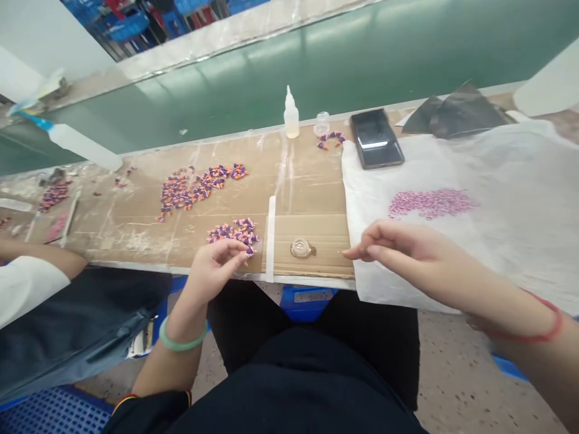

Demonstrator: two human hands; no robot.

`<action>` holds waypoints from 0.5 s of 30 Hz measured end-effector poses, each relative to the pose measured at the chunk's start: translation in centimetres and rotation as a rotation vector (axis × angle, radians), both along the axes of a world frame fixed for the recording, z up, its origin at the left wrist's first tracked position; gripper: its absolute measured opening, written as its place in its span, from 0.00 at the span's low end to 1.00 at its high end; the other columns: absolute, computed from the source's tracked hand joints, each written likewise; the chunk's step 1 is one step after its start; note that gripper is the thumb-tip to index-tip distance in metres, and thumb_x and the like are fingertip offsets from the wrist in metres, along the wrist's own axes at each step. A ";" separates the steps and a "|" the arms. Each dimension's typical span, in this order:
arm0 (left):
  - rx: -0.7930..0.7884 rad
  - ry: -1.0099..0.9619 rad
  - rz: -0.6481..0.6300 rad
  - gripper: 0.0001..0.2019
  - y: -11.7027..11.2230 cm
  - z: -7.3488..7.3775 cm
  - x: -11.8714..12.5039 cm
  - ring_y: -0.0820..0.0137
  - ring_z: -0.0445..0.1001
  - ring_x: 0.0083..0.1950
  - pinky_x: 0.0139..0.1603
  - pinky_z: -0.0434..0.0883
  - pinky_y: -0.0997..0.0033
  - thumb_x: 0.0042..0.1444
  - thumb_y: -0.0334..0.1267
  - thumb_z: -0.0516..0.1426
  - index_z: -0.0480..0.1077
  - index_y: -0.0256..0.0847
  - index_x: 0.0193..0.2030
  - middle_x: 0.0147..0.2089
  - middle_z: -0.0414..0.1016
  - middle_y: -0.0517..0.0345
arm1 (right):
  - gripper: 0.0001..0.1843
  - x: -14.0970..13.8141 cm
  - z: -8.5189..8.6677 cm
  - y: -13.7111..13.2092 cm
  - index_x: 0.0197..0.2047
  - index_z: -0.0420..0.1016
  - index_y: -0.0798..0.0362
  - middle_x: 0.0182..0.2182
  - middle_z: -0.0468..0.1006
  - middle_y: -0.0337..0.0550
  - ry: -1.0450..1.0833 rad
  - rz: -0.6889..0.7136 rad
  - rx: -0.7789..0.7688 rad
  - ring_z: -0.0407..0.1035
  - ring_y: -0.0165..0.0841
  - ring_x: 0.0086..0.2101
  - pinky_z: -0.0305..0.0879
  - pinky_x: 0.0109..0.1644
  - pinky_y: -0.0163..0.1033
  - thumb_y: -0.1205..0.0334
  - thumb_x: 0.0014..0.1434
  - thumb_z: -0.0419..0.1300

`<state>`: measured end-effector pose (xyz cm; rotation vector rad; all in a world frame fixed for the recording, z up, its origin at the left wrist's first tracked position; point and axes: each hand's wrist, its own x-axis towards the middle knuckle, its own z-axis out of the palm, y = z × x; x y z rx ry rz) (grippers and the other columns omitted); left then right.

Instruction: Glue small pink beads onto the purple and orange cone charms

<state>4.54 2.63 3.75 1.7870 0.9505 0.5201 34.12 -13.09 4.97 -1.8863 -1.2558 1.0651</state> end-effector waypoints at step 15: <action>0.604 0.640 0.223 0.03 17.8 -1.8 -2.4 0.61 0.71 0.44 0.54 0.68 0.61 0.50 0.34 0.60 0.73 0.38 0.32 0.38 0.75 0.51 | 0.16 3.9 -3.9 -3.6 0.38 0.76 0.40 0.45 0.83 0.46 -0.024 -0.309 -0.073 0.74 0.50 0.52 0.62 0.60 0.62 0.38 0.58 0.59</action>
